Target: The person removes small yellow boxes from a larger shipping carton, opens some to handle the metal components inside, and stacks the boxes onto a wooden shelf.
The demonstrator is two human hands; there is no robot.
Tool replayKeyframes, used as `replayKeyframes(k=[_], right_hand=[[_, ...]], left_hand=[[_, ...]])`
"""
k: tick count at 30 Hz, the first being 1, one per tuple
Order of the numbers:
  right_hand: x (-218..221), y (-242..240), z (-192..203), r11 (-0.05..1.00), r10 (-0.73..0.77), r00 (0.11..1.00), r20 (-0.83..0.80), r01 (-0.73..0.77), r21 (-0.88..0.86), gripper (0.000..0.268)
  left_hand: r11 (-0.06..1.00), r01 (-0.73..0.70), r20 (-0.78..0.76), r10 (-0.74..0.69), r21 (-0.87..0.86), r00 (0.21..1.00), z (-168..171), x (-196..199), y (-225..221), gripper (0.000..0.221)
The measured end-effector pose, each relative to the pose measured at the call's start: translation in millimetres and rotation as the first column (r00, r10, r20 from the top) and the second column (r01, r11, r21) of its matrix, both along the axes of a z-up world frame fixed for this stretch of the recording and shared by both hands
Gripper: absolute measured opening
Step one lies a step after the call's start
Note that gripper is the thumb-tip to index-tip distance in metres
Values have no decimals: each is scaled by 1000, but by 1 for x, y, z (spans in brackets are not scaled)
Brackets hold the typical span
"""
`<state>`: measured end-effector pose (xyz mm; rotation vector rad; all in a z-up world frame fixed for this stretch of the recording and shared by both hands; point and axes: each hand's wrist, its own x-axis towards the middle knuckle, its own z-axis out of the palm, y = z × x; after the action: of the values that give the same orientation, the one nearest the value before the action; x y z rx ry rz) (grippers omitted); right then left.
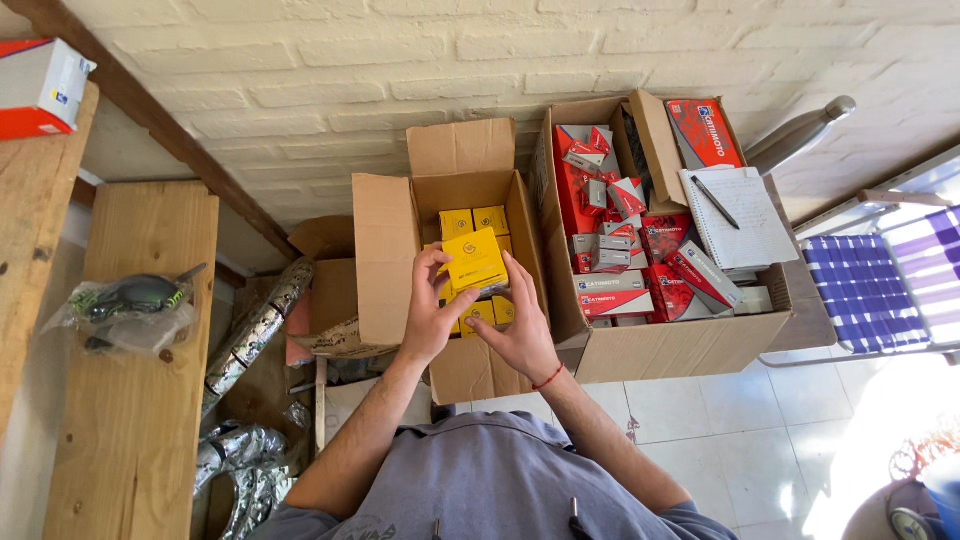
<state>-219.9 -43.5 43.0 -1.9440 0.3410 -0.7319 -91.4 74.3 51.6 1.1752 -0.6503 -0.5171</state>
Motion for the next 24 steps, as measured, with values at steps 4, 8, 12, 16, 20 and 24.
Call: replayKeyframes(k=[4, 8, 12, 16, 20, 24], right_hand=[[-3, -7, -17, 996, -79, 995, 58, 81, -34, 111], [-19, -18, -18, 981, -110, 988, 104, 125, -150, 101], [-38, -23, -19, 984, -22, 966, 258, 66, -163, 93], [-54, -25, -24, 976, 46, 959, 279, 16, -218, 88], [-63, -21, -28, 970, 125, 953, 275, -59, -236, 84], [-65, -14, -27, 937, 177, 949, 262, -81, -341, 79]], left_hand=[[983, -134, 167, 112, 128, 980, 12, -41, -3, 83], [954, -190, 269, 124, 234, 955, 23, -72, 0, 89], [935, -180, 328, 75, 305, 942, 26, -91, 9, 75], [856, -337, 574, 59, 393, 817, 41, -109, 25, 68], [793, -465, 673, 96, 393, 733, 58, -126, 36, 76], [739, -471, 662, 45, 481, 748, 58, -136, 50, 79]])
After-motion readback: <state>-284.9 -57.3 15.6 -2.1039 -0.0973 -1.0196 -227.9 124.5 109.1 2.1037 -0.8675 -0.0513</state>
